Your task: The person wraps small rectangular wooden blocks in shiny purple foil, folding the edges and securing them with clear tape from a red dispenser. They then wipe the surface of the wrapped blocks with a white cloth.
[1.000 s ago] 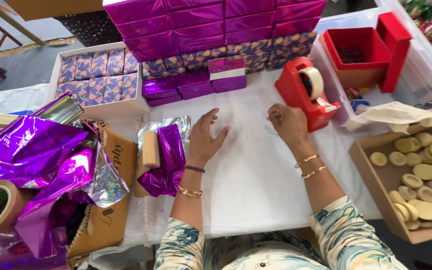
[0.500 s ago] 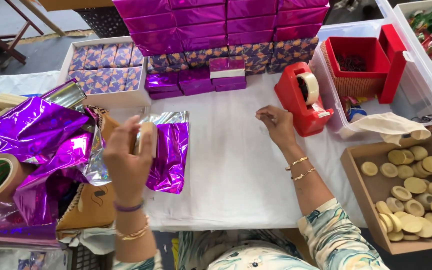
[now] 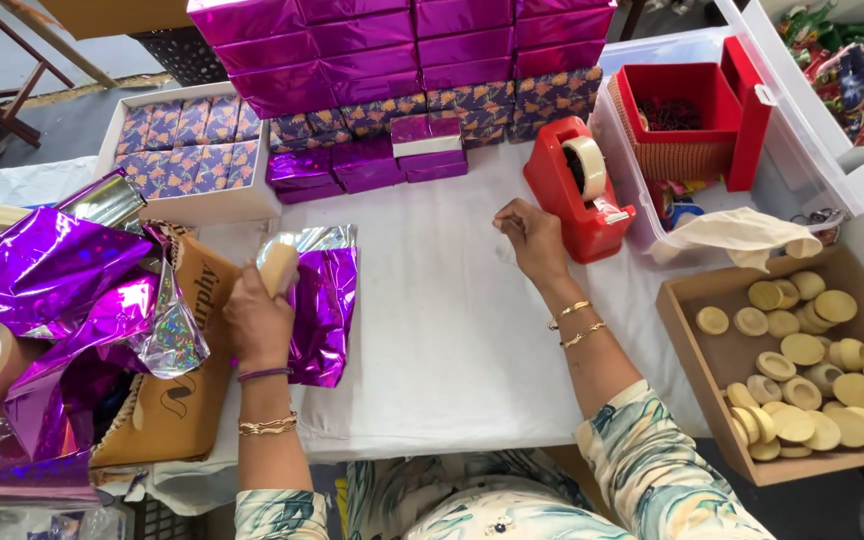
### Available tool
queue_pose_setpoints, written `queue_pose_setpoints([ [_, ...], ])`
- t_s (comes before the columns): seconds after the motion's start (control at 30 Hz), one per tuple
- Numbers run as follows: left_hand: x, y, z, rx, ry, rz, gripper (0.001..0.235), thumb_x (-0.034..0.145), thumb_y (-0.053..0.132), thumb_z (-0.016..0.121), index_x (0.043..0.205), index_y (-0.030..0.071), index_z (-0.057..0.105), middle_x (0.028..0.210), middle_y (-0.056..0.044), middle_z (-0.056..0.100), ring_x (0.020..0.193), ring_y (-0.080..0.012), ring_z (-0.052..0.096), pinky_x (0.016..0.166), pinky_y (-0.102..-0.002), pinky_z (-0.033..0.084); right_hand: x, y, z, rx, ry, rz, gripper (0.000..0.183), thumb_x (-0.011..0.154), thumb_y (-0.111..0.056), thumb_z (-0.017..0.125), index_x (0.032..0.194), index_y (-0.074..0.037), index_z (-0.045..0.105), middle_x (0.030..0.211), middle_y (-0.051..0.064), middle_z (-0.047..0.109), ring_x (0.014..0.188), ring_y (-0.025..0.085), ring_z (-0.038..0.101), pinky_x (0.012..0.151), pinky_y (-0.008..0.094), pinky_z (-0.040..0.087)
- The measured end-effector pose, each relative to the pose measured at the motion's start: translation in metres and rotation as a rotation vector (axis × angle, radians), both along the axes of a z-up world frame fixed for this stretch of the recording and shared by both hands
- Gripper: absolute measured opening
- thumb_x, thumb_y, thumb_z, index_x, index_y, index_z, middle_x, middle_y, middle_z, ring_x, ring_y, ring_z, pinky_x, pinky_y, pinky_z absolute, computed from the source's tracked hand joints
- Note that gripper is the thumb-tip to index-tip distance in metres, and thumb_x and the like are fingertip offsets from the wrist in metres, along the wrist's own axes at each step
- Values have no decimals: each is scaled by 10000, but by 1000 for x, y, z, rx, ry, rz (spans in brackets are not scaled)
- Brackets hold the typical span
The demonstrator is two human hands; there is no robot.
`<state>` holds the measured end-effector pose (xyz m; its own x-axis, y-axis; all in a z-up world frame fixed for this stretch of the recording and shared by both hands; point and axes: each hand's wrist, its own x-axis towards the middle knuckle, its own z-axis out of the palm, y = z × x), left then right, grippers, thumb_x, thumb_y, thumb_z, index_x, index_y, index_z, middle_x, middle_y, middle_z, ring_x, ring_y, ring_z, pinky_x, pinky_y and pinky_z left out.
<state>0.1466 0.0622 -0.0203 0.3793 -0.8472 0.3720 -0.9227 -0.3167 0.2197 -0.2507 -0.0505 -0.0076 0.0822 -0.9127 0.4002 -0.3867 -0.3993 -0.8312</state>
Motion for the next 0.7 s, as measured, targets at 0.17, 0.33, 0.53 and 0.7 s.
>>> queue_pose_setpoints([
  [0.17, -44, 11, 62, -253, 47, -118, 539, 849, 85, 778, 1347, -27, 601, 1115, -254, 699, 953, -421, 711, 844, -470, 575, -5, -4, -3, 23, 6, -15, 53, 911, 17, 699, 940, 32, 658, 810, 105, 726, 718, 148, 698, 645, 289, 546],
  [0.33, -111, -11, 54, -372, -56, -450, 390, 872, 77, 748, 1252, 65, 662, 1068, -144, 725, 963, -350, 687, 872, -445, 543, -9, -3, 0, 11, 6, -62, 82, 933, -15, 716, 929, 29, 646, 776, 113, 713, 672, 158, 698, 597, 300, 572],
  [0.53, -176, -40, 26, -278, -58, -737, 478, 816, 132, 724, 1280, 40, 655, 1202, -84, 703, 1062, -294, 634, 901, -411, 526, -16, 3, 9, 101, 179, -208, 114, 1020, -147, 674, 1010, -35, 654, 711, 153, 703, 633, 245, 713, 613, 386, 537],
  [0.7, -191, -51, 16, -238, 102, -836, 569, 694, 380, 850, 1159, 110, 664, 1272, -152, 659, 1117, -340, 583, 904, -473, 473, -19, 6, 8, 126, 713, -312, 388, 769, -351, 849, 984, -69, 690, 847, 181, 721, 792, 385, 707, 668, 508, 553],
])
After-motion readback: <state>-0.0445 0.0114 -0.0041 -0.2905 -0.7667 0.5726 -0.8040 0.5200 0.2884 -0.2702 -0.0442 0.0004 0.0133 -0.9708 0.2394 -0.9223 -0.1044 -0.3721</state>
